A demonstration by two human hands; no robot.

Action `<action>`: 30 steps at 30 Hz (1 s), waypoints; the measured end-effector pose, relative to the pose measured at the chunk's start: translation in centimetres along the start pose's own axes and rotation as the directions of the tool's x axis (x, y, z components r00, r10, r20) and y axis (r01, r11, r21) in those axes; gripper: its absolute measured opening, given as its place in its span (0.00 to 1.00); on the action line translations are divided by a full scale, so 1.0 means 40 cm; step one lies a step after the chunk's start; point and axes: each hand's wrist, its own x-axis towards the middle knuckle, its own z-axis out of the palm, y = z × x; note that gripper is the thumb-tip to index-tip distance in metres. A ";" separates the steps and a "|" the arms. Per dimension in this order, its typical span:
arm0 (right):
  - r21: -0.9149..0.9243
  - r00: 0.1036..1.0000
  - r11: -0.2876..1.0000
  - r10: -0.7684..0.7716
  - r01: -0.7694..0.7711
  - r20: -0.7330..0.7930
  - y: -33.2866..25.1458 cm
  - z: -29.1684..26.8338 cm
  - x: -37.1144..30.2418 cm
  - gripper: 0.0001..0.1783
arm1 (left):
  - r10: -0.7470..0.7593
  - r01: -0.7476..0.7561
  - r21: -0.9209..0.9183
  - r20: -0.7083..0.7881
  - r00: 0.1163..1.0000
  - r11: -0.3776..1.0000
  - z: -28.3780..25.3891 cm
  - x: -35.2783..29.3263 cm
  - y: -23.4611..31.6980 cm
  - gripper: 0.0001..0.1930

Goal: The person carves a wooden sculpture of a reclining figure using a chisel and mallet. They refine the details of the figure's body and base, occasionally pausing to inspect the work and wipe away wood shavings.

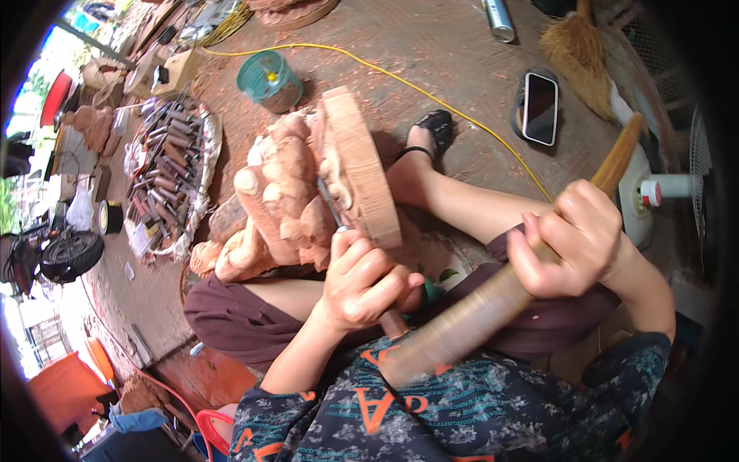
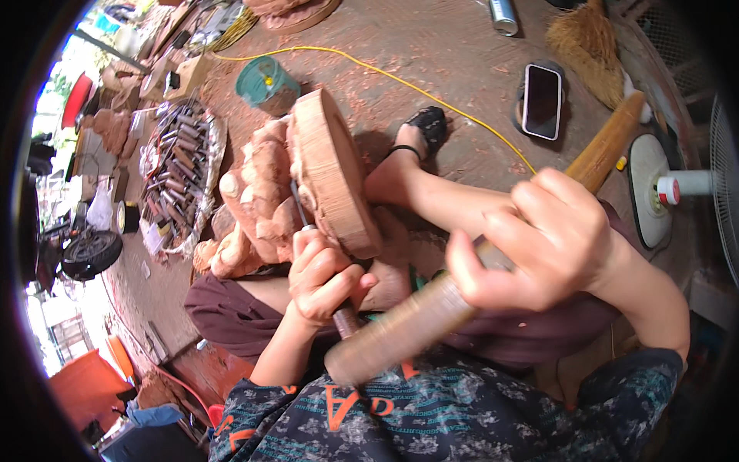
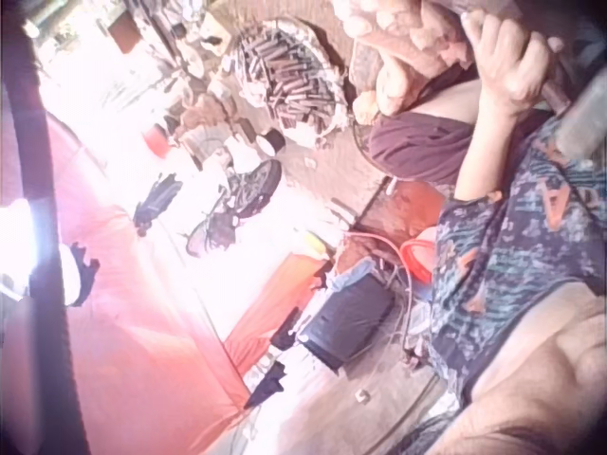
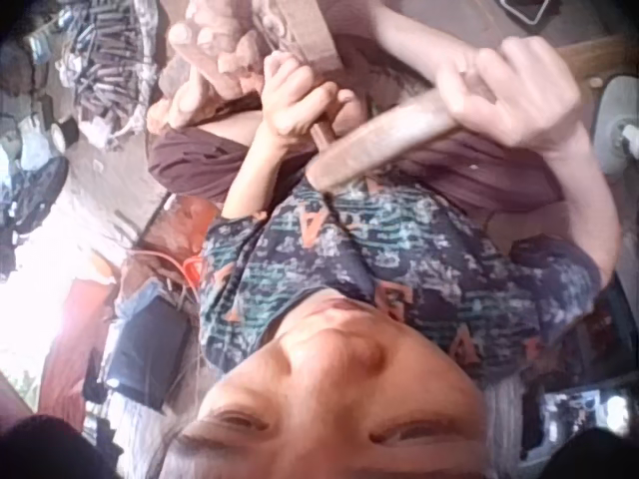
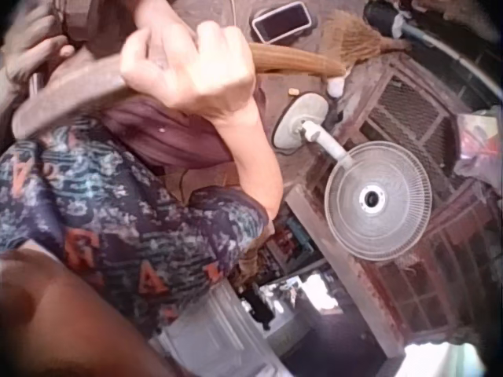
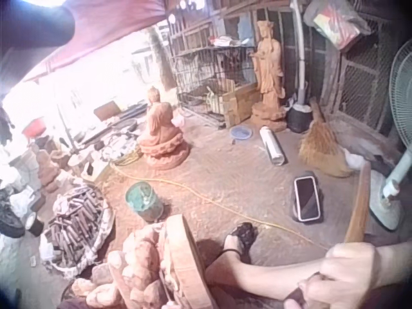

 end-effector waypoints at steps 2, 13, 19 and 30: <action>0.029 1.000 1.000 0.002 -0.002 -0.023 0.014 0.008 0.005 0.22 | -0.048 0.048 -0.004 -0.052 0.998 0.999 -0.024 -0.020 0.012 0.12; 0.095 0.991 0.991 -0.083 0.093 -0.101 0.030 -0.006 0.017 0.29 | 0.017 -0.020 -0.062 -0.057 0.998 0.998 -0.015 -0.022 0.056 0.12; 0.150 0.992 0.982 -0.100 0.111 -0.080 0.023 -0.011 0.024 0.28 | 0.020 -0.021 -0.053 -0.028 0.999 0.998 -0.004 -0.036 0.034 0.12; 0.101 0.986 0.981 -0.168 0.168 -0.013 0.044 -0.012 0.023 0.23 | -0.067 0.061 -0.053 -0.110 0.992 0.997 0.012 -0.014 0.041 0.14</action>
